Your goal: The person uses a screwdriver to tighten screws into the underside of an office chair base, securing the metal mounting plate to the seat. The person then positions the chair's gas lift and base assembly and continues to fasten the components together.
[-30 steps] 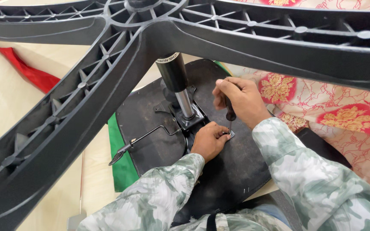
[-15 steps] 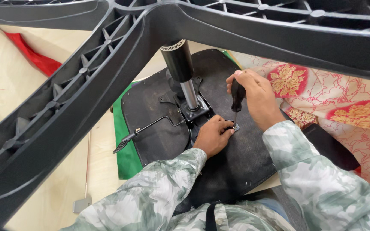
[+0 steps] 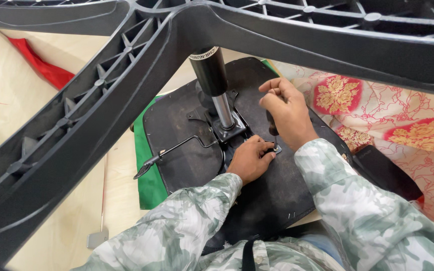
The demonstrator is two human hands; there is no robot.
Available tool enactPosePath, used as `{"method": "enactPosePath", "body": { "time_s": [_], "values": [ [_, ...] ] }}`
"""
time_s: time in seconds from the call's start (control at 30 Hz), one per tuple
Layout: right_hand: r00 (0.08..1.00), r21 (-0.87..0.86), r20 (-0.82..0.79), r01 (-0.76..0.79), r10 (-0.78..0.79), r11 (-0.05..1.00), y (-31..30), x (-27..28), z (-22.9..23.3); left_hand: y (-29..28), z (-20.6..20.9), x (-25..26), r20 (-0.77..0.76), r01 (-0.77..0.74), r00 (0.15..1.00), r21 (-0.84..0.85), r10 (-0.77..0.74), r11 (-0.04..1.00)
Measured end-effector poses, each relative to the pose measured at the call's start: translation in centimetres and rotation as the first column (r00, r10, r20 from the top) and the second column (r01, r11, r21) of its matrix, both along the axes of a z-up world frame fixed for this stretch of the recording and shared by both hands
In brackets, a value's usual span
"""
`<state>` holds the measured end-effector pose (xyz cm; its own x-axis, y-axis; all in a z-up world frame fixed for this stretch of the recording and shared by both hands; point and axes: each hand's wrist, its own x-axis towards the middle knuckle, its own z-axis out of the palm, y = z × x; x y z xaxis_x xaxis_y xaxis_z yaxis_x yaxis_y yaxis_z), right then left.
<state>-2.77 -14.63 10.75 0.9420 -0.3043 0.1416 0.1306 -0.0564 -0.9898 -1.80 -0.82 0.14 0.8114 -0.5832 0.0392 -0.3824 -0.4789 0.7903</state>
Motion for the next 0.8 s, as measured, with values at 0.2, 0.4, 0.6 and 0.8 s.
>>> {"method": "enactPosePath", "body": {
  "time_s": [0.2, 0.4, 0.6, 0.8],
  "values": [
    [0.992, 0.086, 0.081, -0.100, 0.093, 0.991, -0.8, -0.1, 0.4, -0.3, -0.1, -0.3, 0.005, -0.018, 1.000, 0.002, 0.018, 1.000],
    [0.995, -0.006, 0.060, 0.079, -0.078, 0.997, -1.0, -0.9, -0.7, -0.5, 0.3, -0.7, 0.046, -0.019, 0.999, 0.030, 0.018, 0.999],
    [0.995, 0.167, 0.085, 0.031, -0.046, 0.985, -1.5, -1.8, -1.2, -0.5, -0.3, -0.6, 0.043, -0.031, 0.999, 0.008, 0.031, 0.999],
    [0.994, 0.119, 0.015, -0.106, 0.105, 0.987, -1.8, -2.1, -0.5, -0.5, -1.1, -0.9, 0.093, -0.062, 0.993, -0.083, 0.070, 0.995]
  ]
}}
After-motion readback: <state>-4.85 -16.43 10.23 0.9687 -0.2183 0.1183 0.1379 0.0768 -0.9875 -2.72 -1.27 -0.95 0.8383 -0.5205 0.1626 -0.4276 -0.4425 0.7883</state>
